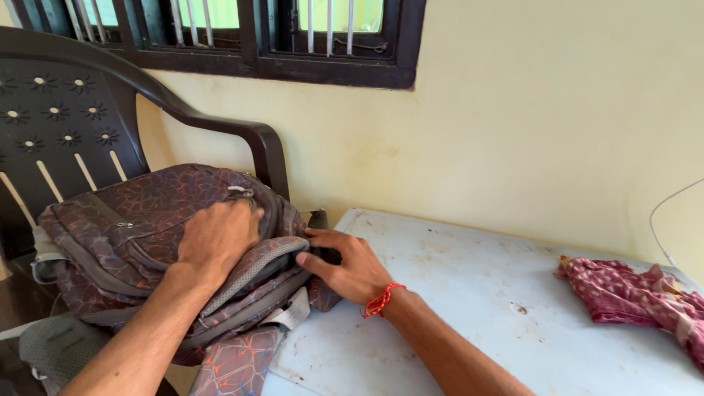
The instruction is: The person unzips a backpack on a table, takes out a laptop, and opens it on the table. They unpack an external keyboard and mouse, position the keyboard, and plug cables into the laptop's side ports. Finally they close the laptop and wipe it with a cloth.
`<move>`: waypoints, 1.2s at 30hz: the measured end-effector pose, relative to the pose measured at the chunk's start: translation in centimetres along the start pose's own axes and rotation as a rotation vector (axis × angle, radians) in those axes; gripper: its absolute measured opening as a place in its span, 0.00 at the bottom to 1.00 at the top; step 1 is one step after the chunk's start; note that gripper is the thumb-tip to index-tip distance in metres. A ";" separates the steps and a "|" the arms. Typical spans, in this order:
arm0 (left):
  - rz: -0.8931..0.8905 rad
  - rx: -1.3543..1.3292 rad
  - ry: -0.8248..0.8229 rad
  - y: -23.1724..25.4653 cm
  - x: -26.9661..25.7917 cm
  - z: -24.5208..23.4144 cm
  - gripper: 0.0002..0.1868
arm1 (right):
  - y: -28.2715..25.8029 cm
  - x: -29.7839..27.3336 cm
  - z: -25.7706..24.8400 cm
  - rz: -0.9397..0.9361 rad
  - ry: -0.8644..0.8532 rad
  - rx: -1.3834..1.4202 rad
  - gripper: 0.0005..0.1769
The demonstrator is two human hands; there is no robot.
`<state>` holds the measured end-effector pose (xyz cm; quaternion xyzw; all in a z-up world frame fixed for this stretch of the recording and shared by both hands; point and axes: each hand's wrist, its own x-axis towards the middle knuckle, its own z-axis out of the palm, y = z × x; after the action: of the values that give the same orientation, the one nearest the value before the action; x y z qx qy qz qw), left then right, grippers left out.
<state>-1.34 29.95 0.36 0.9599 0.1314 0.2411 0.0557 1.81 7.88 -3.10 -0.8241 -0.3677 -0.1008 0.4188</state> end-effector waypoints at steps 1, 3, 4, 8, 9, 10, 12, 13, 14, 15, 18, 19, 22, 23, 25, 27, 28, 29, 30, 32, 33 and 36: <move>-0.039 -0.043 0.033 0.0 0.1 -0.3 0.23 | 0.0 0.1 -0.1 -0.009 0.010 0.028 0.30; -0.076 -0.140 0.085 -0.2 0.3 -1.2 0.22 | 0.0 0.2 -0.2 -0.026 0.029 0.083 0.27; -0.074 -0.194 0.103 -0.6 0.2 -1.8 0.22 | 0.1 0.4 -0.2 0.050 0.063 0.102 0.25; -0.170 -0.356 0.097 -2.1 -0.6 -3.1 0.21 | 0.5 3.1 0.2 0.076 0.265 0.166 0.19; -0.151 -0.377 0.131 -2.3 -0.7 -3.2 0.20 | 0.6 4.3 0.3 0.010 0.333 0.179 0.17; -0.132 -0.398 0.166 -2.7 -1.0 -3.1 0.20 | 0.7 5.5 0.4 0.009 0.307 0.182 0.15; -0.095 -0.450 0.231 -3.2 -1.2 -3.2 0.20 | 0.9 8.7 0.8 0.003 0.260 0.192 0.12; -0.079 -0.481 0.254 -3.5 -1.3 -3.0 0.20 | 1.1 10.4 1.1 -0.031 0.232 0.195 0.12; -0.064 -0.513 0.277 -3.7 -1.3 -2.9 0.21 | 1.3 12.2 1.5 -0.064 0.204 0.198 0.12; -0.047 -0.523 0.287 -4.0 -1.3 -2.7 0.21 | 1.6 13.9 2.0 -0.098 0.177 0.201 0.12; -0.062 -0.544 0.260 -4.6 -1.2 -2.4 0.21 | 3.0 18.4 4.8 -0.118 0.013 0.269 0.16; -0.110 -0.547 0.218 -4.7 -1.3 -2.3 0.22 | 3.3 20.0 6.1 -0.182 -0.015 0.297 0.19; -0.082 -0.582 0.259 -5.1 -1.2 -2.2 0.22 | 3.6 24.2 9.3 -0.303 -0.108 0.393 0.27; -0.042 -0.598 0.299 -5.1 -1.2 -2.2 0.22 | 3.7 25.2 10.0 -0.298 -0.142 0.434 0.29; -0.068 -0.631 0.260 -5.2 -1.0 -2.0 0.22 | 4.2 25.9 10.6 -0.265 -0.137 0.390 0.26; -0.076 -0.640 0.250 -5.3 -1.1 -1.7 0.21 | 4.4 24.9 10.5 -0.203 -0.063 0.214 0.18; -0.071 -0.630 0.264 -5.3 -1.1 -1.6 0.21 | 4.2 24.1 10.4 -0.153 -0.013 0.210 0.16; -0.070 -0.622 0.277 -5.3 -1.2 -1.4 0.21 | 3.9 23.1 10.2 -0.103 0.033 0.204 0.14; -0.065 -0.612 0.265 -5.2 -1.3 -1.3 0.21 | 3.4 22.1 10.0 -0.053 0.079 0.197 0.13; -0.051 -0.589 0.250 -5.0 -1.1 -1.3 0.21 | 2.2 20.5 9.5 0.025 0.166 0.109 0.10; -0.052 -0.585 0.259 -5.0 -1.1 -1.4 0.21 | 1.6 19.9 9.1 0.064 0.212 0.064 0.09; -0.094 -0.575 0.242 -4.6 -1.1 -1.4 0.21 | 0.7 17.6 8.0 0.013 0.290 0.068 0.07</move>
<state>-4.01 34.12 0.33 0.8621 0.1077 0.3781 0.3198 13.66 22.96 -0.22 -0.7887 -0.3012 -0.2036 0.4958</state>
